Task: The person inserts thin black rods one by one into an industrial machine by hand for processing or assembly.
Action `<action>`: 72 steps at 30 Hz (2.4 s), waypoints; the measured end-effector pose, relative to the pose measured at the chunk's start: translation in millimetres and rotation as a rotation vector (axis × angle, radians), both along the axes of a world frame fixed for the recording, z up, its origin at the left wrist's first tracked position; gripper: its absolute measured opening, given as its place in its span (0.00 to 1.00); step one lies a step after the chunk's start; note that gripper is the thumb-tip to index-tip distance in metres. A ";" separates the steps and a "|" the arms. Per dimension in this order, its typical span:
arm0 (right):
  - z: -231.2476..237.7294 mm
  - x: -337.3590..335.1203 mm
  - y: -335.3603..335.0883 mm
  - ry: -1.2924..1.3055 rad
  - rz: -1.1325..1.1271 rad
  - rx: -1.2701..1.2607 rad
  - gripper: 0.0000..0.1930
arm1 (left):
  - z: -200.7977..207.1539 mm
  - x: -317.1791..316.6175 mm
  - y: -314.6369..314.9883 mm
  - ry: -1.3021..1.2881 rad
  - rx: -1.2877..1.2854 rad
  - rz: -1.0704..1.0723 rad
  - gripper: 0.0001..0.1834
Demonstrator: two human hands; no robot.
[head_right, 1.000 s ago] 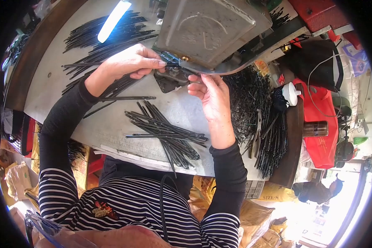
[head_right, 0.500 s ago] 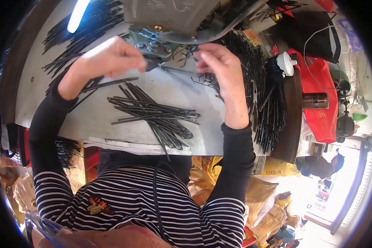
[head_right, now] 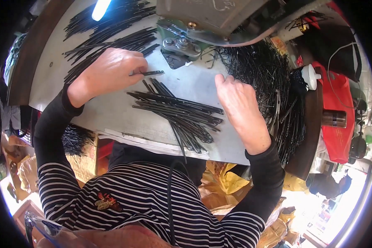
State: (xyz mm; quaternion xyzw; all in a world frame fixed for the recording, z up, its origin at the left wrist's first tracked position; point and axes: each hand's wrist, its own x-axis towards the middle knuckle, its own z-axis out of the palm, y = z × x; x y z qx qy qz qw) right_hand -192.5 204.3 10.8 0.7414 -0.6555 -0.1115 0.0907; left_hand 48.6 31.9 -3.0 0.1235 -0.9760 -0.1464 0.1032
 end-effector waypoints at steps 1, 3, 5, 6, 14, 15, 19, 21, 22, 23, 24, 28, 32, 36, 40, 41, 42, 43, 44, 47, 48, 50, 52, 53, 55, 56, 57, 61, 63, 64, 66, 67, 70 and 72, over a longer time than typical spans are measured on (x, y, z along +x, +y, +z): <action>-1.9 -4.2 -0.5 0.024 0.000 0.017 0.08 | -1.1 0.1 -0.1 0.001 -0.002 0.001 0.06; -1.8 -10.8 -0.8 -0.071 0.008 -0.012 0.08 | -2.8 -0.2 -3.8 0.020 -0.013 0.005 0.06; 1.2 -9.7 -2.0 -0.168 0.013 -0.040 0.08 | -2.4 -1.0 -8.0 0.043 0.060 0.012 0.07; 5.2 -5.4 -3.4 -0.300 -0.067 -0.097 0.08 | -0.9 -1.3 -10.2 0.044 0.060 0.018 0.07; -1.1 -3.3 -4.7 -1.224 -0.476 -0.248 0.04 | 1.8 -6.5 -28.2 0.115 0.151 0.124 0.12; -3.6 -5.5 -2.9 -1.215 -0.510 -0.210 0.03 | 2.2 -4.2 -32.2 0.160 0.128 0.132 0.12; -9.3 -11.2 6.1 -1.070 -0.533 -0.106 0.03 | -0.9 1.7 -45.1 0.108 0.126 0.256 0.12; -6.5 -7.0 6.7 -1.000 -0.521 -0.065 0.05 | -6.5 2.6 -44.4 0.095 0.116 0.262 0.12; -6.2 -5.6 6.8 -0.964 -0.545 0.004 0.06 | -7.9 2.2 -42.1 0.134 0.045 0.253 0.11; -5.8 -4.2 6.5 -0.927 -0.569 0.073 0.07 | -10.9 2.5 -40.6 0.171 -0.025 0.244 0.10; -3.5 -2.1 5.9 -0.907 -0.553 0.111 0.10 | -12.4 1.5 -39.1 0.351 -0.171 0.205 0.09; 0.3 -0.1 3.6 -0.898 -0.524 0.147 0.09 | -2.4 10.9 -31.2 0.214 -0.147 0.204 0.07; 0.1 0.8 -0.6 -1.068 -0.567 0.133 0.08 | 11.9 33.6 -19.7 -0.048 -0.042 0.197 0.07; 2.2 1.3 -0.1 -1.119 -0.576 0.121 0.09 | 15.2 57.3 -5.9 -0.146 0.054 0.185 0.08; 4.1 6.5 -5.7 -1.160 -0.567 0.117 0.08 | 1.8 62.1 3.4 -0.209 -0.098 0.175 0.05; 4.7 8.2 -6.0 -1.156 -0.565 0.117 0.08 | 0.9 61.2 3.8 -0.191 -0.158 0.160 0.04; 4.6 10.0 -6.6 -1.190 -0.558 0.111 0.08 | 1.5 59.6 4.2 -0.186 -0.159 0.164 0.04; 4.6 12.0 -7.3 -1.224 -0.550 0.105 0.08 | 2.6 57.3 4.4 -0.158 -0.140 0.157 0.04; 4.4 14.9 -9.4 -1.219 -0.546 0.103 0.08 | 3.6 55.6 4.4 -0.129 -0.122 0.151 0.04; 4.3 20.0 -14.7 -1.311 -0.532 0.122 0.08 | 0.9 45.8 2.1 -0.078 -0.107 0.161 0.04; 3.3 21.5 -17.4 -1.330 -0.506 0.143 0.08 | 1.1 43.9 1.6 -0.075 -0.109 0.158 0.04; 0.1 24.2 -23.3 -1.393 -0.483 0.167 0.08 | 1.8 38.7 0.5 0.050 -0.091 0.164 0.03; -0.4 27.3 -27.8 -1.409 -0.483 0.175 0.08 | 1.9 30.7 -2.6 0.126 -0.040 0.155 0.05; -0.9 28.9 -29.7 -1.428 -0.480 0.190 0.08 | 1.5 26.3 -4.9 0.197 0.013 0.152 0.06; -3.6 30.9 -33.1 -1.441 -0.490 0.197 0.08 | 0.6 15.3 -11.4 0.198 0.124 0.151 0.05; -4.4 32.4 -34.6 -1.459 -0.456 0.217 0.09 | -0.1 10.3 -14.9 0.193 0.237 0.157 0.06; -5.9 34.1 -35.8 -1.477 -0.422 0.239 0.09 | -1.0 5.8 -18.2 0.197 0.234 0.148 0.06; -8.7 41.5 -39.0 -1.536 -0.377 0.250 0.12 | -9.0 -11.6 -28.6 0.175 0.571 0.145 0.13; -8.8 45.1 -39.3 -1.536 -0.373 0.236 0.13 | -12.2 -19.0 -31.3 0.206 0.591 0.118 0.15; -8.1 47.4 -39.8 -1.564 -0.382 0.232 0.13 | -13.1 -22.1 -32.3 0.189 0.659 0.126 0.17; -8.6 49.2 -40.1 -1.562 -0.376 0.225 0.13 | -11.6 -27.2 -32.6 0.173 0.724 0.125 0.18; -9.1 49.3 -39.9 -1.560 -0.380 0.217 0.13 | -9.6 -29.0 -31.2 0.145 0.840 0.136 0.18; -8.1 49.1 -39.0 -1.563 -0.365 0.170 0.13 | -9.6 -34.6 -27.5 0.143 0.975 0.139 0.17; -8.0 48.0 -38.4 -1.572 -0.374 0.154 0.13 | -8.8 -36.9 -25.9 0.170 0.994 0.133 0.17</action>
